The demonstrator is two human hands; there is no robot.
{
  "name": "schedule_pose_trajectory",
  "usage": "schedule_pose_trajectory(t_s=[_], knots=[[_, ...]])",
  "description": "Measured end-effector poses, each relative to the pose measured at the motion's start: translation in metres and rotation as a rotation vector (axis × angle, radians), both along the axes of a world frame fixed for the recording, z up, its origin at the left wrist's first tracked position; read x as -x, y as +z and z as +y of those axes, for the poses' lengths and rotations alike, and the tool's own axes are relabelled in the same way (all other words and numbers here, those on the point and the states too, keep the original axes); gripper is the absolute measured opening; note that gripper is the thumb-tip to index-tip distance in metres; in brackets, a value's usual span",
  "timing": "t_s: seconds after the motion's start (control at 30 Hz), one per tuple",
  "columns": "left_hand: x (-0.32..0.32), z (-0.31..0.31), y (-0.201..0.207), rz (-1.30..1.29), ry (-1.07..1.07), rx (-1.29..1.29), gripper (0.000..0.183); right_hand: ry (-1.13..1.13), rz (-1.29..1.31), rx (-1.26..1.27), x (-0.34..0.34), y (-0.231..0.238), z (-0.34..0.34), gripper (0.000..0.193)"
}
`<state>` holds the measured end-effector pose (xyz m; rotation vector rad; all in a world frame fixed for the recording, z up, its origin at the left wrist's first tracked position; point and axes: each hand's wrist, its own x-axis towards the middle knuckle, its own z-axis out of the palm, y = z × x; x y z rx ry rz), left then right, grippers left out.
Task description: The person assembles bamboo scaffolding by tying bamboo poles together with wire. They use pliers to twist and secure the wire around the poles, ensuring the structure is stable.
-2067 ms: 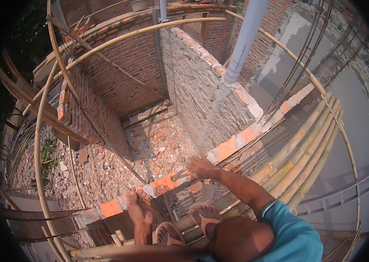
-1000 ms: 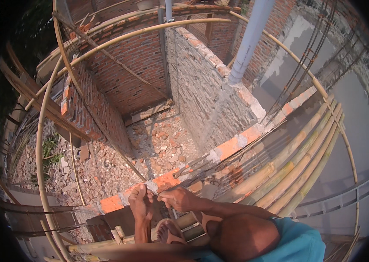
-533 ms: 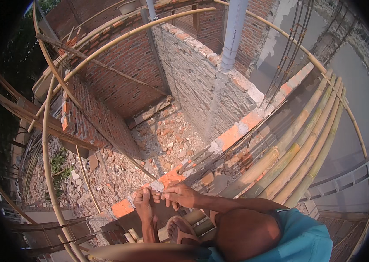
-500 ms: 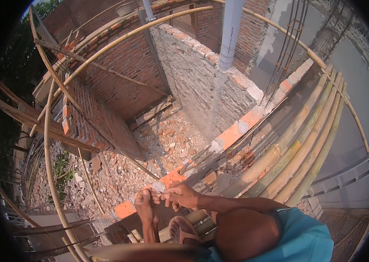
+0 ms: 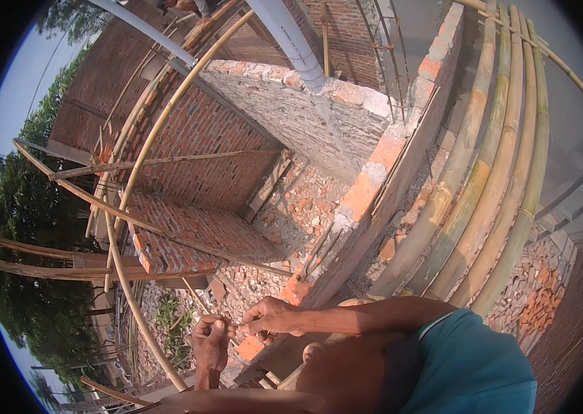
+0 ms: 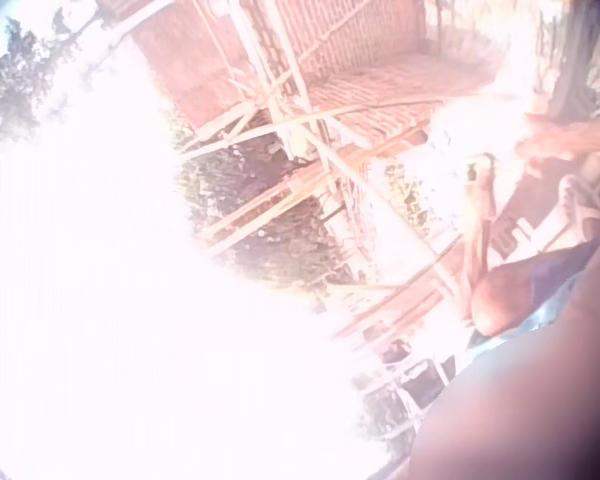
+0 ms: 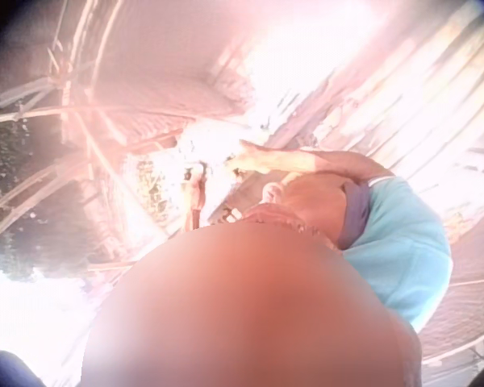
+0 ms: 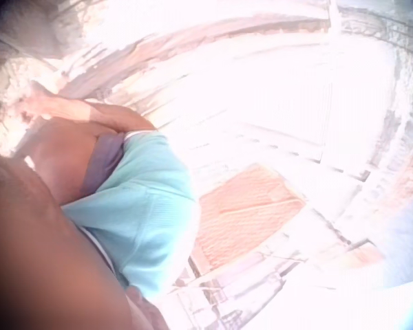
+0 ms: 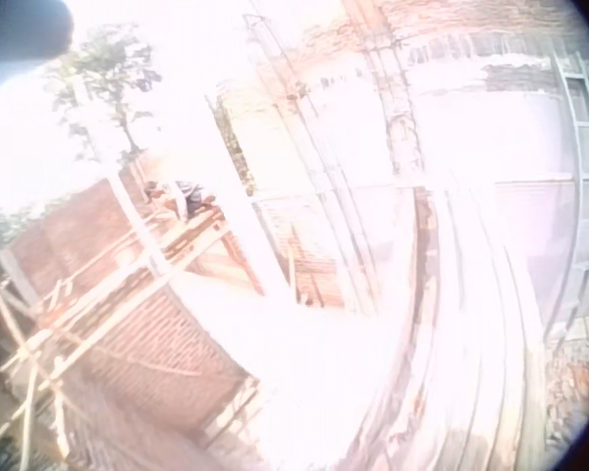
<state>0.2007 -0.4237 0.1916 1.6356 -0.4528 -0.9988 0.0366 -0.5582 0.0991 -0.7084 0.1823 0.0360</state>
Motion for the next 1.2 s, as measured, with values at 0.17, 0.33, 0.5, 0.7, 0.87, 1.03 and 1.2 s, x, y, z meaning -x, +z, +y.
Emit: schedule_pose_trajectory(t_s=[0.17,0.33,0.5,0.7,0.87,1.03,1.2], knots=[[0.016,-0.045,0.042,-0.131,-0.077,-0.13,0.012,-0.287,0.048,-0.173,0.005,0.021,-0.013,0.029],[0.026,-0.089,0.039,-0.044,-0.061,0.017,0.013,-0.563,-0.015,-0.274,0.013,0.03,-0.025,0.026],[0.036,-0.102,0.031,-0.137,-0.084,0.037,0.019,-0.575,0.054,-0.223,0.023,0.035,-0.038,0.022],[0.034,-0.092,0.032,-0.247,-0.131,-0.024,0.018,-0.549,0.057,0.149,0.022,0.036,-0.043,0.025],[0.025,-0.081,0.028,-0.274,-0.139,-0.056,0.018,-0.528,0.026,0.111,0.014,0.035,-0.039,0.025],[0.024,-0.07,0.023,-0.256,-0.126,0.004,0.019,-0.535,0.021,-0.149,0.004,0.031,-0.026,0.024],[0.022,-0.06,0.017,-0.208,-0.097,0.018,0.018,-0.56,0.054,-0.112,-0.003,0.028,-0.016,0.023]])
